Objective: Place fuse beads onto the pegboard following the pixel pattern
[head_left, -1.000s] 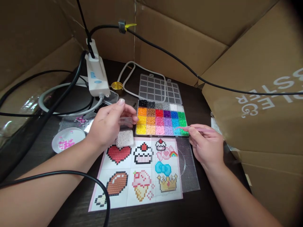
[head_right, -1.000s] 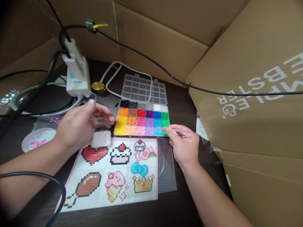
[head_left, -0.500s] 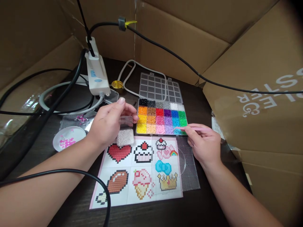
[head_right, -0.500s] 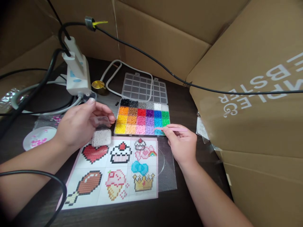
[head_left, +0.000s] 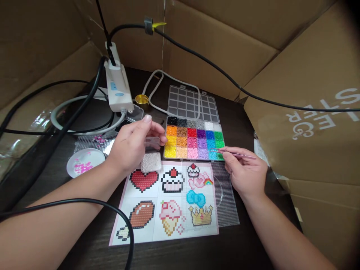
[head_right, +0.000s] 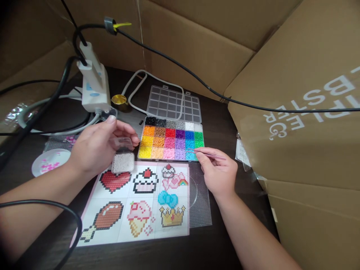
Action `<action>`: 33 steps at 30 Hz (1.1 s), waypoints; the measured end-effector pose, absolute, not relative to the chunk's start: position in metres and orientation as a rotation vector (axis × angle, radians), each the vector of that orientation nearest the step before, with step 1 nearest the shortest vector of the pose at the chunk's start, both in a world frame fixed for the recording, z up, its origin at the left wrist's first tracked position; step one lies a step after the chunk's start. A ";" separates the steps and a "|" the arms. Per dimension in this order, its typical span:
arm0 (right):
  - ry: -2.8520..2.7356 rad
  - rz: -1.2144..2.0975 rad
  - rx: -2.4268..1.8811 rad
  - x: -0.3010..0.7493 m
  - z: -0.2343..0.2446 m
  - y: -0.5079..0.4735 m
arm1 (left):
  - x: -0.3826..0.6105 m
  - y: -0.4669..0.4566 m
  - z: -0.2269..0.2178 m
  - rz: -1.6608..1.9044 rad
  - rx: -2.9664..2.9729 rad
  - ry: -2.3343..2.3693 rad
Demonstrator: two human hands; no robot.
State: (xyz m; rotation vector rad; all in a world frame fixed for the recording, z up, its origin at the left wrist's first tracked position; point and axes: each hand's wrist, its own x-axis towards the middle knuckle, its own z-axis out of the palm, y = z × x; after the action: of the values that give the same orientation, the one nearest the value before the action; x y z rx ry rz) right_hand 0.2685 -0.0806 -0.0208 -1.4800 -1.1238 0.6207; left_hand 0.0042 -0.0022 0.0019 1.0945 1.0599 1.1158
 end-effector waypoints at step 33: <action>-1.041 0.735 -1.417 0.267 -0.022 -0.079 | 0.001 -0.002 0.002 1.088 1.121 1.062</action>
State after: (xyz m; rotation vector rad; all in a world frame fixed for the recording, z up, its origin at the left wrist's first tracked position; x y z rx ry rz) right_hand 0.2672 -0.0786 -0.0216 -1.4167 -1.0415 0.7351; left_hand 0.0006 -0.0021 0.0015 1.1211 1.0618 1.0876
